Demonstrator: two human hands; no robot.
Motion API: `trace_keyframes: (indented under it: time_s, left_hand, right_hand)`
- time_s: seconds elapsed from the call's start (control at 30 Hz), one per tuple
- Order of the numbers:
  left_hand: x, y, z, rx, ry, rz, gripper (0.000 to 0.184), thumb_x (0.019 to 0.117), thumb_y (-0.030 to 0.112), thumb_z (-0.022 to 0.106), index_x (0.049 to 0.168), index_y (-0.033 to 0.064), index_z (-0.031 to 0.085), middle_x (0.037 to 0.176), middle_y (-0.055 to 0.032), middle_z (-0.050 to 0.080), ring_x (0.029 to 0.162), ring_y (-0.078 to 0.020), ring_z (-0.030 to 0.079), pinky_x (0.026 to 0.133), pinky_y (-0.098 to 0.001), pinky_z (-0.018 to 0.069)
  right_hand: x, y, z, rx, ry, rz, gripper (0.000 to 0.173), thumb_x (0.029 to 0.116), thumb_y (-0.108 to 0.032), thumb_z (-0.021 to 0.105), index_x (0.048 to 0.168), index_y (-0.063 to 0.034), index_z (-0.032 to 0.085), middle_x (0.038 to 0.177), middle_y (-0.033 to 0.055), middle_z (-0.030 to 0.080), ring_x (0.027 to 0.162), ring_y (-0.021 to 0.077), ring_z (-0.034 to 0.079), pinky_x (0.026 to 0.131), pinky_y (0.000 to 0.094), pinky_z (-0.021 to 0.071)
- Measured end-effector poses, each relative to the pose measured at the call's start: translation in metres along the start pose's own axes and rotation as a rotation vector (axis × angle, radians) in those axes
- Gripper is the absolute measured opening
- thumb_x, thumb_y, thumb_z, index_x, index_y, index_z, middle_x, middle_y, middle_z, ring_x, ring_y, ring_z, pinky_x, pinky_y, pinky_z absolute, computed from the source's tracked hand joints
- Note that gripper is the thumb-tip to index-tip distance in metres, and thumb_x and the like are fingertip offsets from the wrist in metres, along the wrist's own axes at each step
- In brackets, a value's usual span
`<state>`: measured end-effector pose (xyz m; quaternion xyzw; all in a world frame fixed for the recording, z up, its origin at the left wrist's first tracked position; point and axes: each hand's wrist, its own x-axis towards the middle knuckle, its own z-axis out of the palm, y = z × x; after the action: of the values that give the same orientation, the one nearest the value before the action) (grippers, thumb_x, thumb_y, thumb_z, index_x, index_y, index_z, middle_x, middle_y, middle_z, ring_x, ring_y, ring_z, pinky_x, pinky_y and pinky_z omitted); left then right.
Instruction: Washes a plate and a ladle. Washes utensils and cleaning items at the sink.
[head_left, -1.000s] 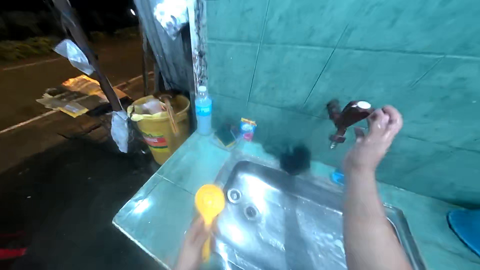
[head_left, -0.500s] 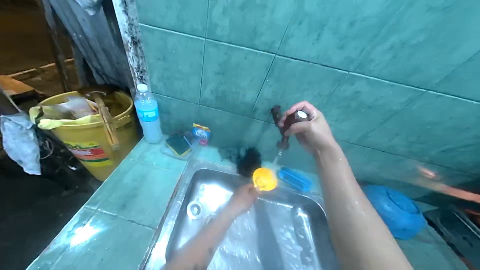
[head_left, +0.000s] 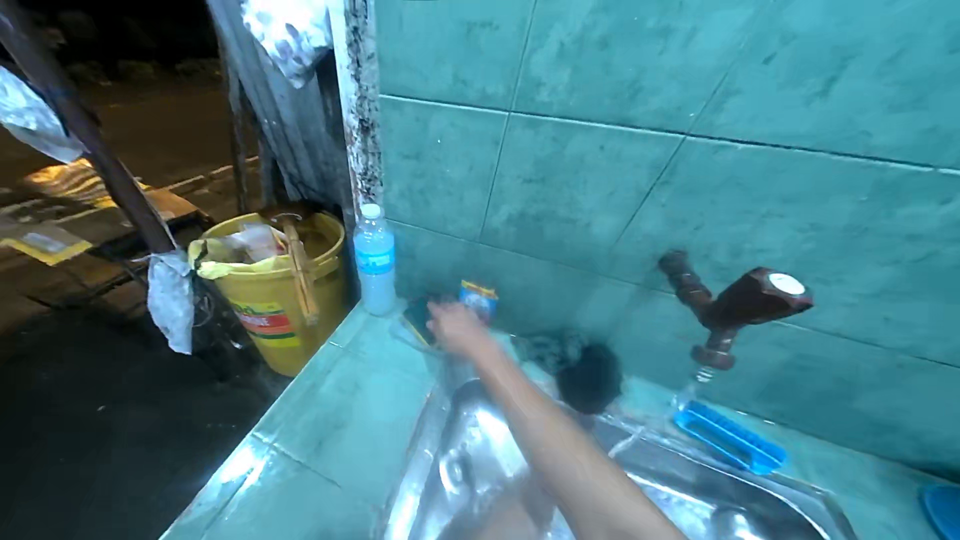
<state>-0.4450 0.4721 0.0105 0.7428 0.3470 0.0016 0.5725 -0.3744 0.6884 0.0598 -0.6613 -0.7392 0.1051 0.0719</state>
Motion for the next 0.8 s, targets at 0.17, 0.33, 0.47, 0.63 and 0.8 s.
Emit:
trace_keyframes:
  time_s: [0.17,0.33,0.47,0.63,0.8]
  left_hand:
    - [-0.031,-0.054,-0.020,-0.058,0.128,-0.151,0.041,0.1099,0.025,0.045,0.131,-0.0061,0.061,0.123,-0.0272,0.066,0.118,-0.0373,0.064,0.105,-0.0535,0.0479]
    - [-0.025,-0.085,-0.036,-0.305,0.133,-0.317,0.051,0.1129,0.044,0.027,0.127,0.0048,0.056,0.088,-0.0073,0.065,0.058,-0.0152,0.056,0.054,-0.0323,0.0481]
    - [-0.021,-0.073,-0.046,-0.437,0.162,-0.239,0.047,0.1137,0.041,0.026,0.135,0.0081,0.053,0.079,-0.0024,0.060,0.052,-0.0107,0.051,0.047,-0.0267,0.0443]
    - [0.010,-0.026,-0.036,-0.423,0.107,-0.201,0.038,0.1134,0.034,0.031,0.122,0.0084,0.058,0.072,0.0010,0.052,0.050,-0.0094,0.047,0.048,-0.0260,0.0439]
    - [0.036,0.026,-0.001,-0.185,0.044,-0.129,0.047,0.1127,0.043,0.030,0.130,0.0120,0.060,0.080,-0.0028,0.056,0.059,-0.0143,0.052,0.057,-0.0320,0.0480]
  right_hand:
    - [0.056,-0.015,0.049,-0.152,0.107,0.029,0.040,0.0919,-0.028,0.072,0.119,0.0007,0.071,0.123,0.0196,0.070,0.133,0.0405,0.053,0.120,0.0609,0.0266]
    - [0.032,-0.001,0.000,0.310,0.457,0.128,0.051,0.0864,-0.038,0.075,0.127,-0.0080,0.069,0.129,0.0213,0.064,0.132,0.0419,0.050,0.116,0.0612,0.0322]
    - [-0.066,0.029,-0.041,0.510,0.598,-0.023,0.059,0.0927,-0.026,0.060,0.149,-0.0148,0.048,0.139,0.0166,0.058,0.124,0.0321,0.059,0.100,0.0546,0.0526]
    - [-0.202,0.044,-0.002,0.078,0.148,0.035,0.035,0.0937,-0.044,0.071,0.113,-0.0151,0.075,0.110,0.0142,0.066,0.090,0.0310,0.069,0.076,0.0542,0.0583]
    - [-0.220,0.109,-0.043,0.333,0.153,0.482,0.043,0.1036,-0.038,0.059,0.117,0.0012,0.069,0.117,0.0252,0.068,0.111,0.0416,0.065,0.098,0.0640,0.0495]
